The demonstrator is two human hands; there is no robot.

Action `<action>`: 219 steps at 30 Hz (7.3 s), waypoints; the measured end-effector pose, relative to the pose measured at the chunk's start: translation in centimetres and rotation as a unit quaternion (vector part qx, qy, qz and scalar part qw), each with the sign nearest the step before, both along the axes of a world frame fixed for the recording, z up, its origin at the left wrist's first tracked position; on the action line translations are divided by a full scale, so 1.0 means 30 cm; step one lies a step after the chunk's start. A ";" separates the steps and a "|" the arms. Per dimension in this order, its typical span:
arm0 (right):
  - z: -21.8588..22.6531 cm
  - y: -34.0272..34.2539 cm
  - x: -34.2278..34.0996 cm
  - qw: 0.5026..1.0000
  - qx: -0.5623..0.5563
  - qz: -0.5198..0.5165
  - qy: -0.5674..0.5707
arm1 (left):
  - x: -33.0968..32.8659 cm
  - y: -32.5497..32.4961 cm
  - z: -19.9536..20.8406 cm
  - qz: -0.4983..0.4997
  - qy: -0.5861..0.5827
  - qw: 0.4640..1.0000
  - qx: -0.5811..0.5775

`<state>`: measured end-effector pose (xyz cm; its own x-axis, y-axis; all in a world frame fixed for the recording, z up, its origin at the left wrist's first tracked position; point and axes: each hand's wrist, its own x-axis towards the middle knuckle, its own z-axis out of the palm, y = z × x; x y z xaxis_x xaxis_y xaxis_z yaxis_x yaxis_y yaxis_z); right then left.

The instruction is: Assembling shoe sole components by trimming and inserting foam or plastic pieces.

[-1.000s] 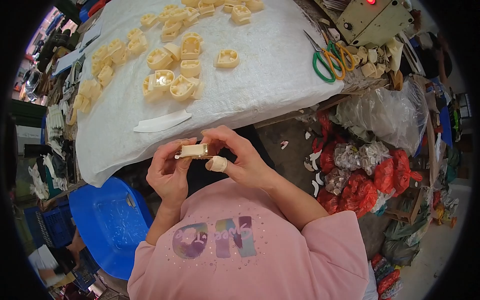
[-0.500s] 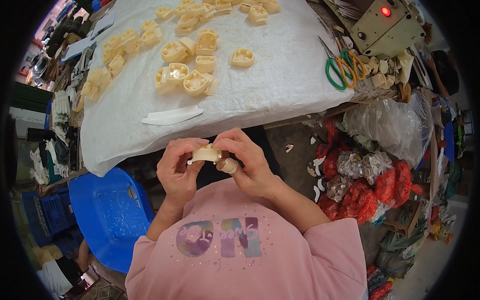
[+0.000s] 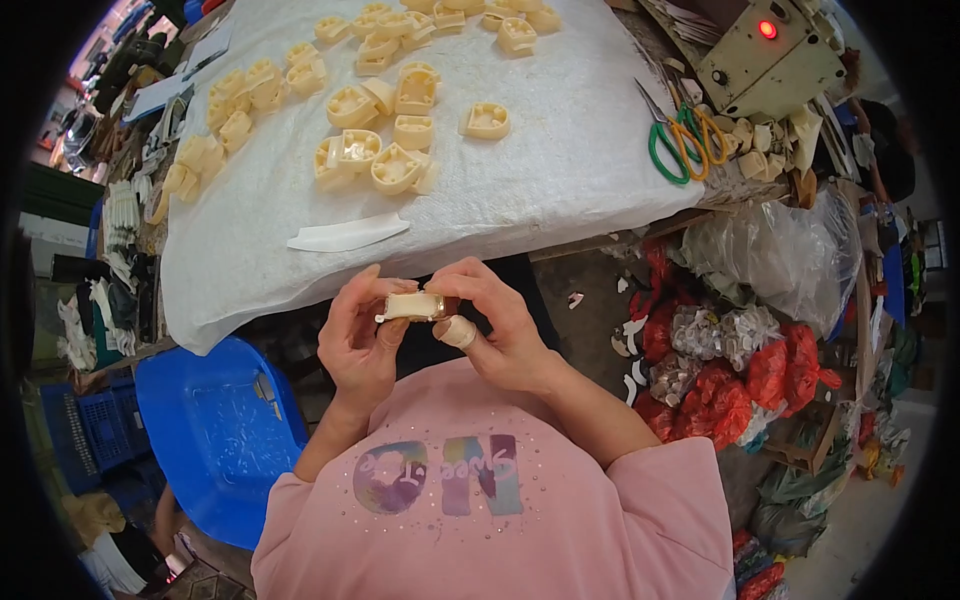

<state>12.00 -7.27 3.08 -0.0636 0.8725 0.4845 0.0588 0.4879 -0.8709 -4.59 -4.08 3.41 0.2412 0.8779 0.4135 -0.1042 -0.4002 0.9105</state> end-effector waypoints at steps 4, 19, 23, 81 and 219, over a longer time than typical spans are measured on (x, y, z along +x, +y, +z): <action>-0.004 -0.001 -0.009 1.000 -0.004 0.006 0.009 | -0.013 0.018 -0.023 0.024 0.044 0.986 0.158; -0.027 0.008 0.007 0.998 -0.024 0.027 0.051 | 0.020 -0.009 0.000 0.004 -0.064 0.995 -0.071; -0.034 0.019 0.007 0.999 0.016 0.025 0.033 | -0.006 0.004 -0.021 -0.021 -0.040 0.999 -0.012; -0.073 0.019 0.093 0.999 -0.002 -0.031 -0.023 | 0.034 0.067 -0.049 -0.120 0.014 0.990 -0.066; -0.045 0.329 0.342 0.874 -0.089 -0.037 0.476 | 0.336 0.320 -0.151 0.007 0.285 0.948 0.142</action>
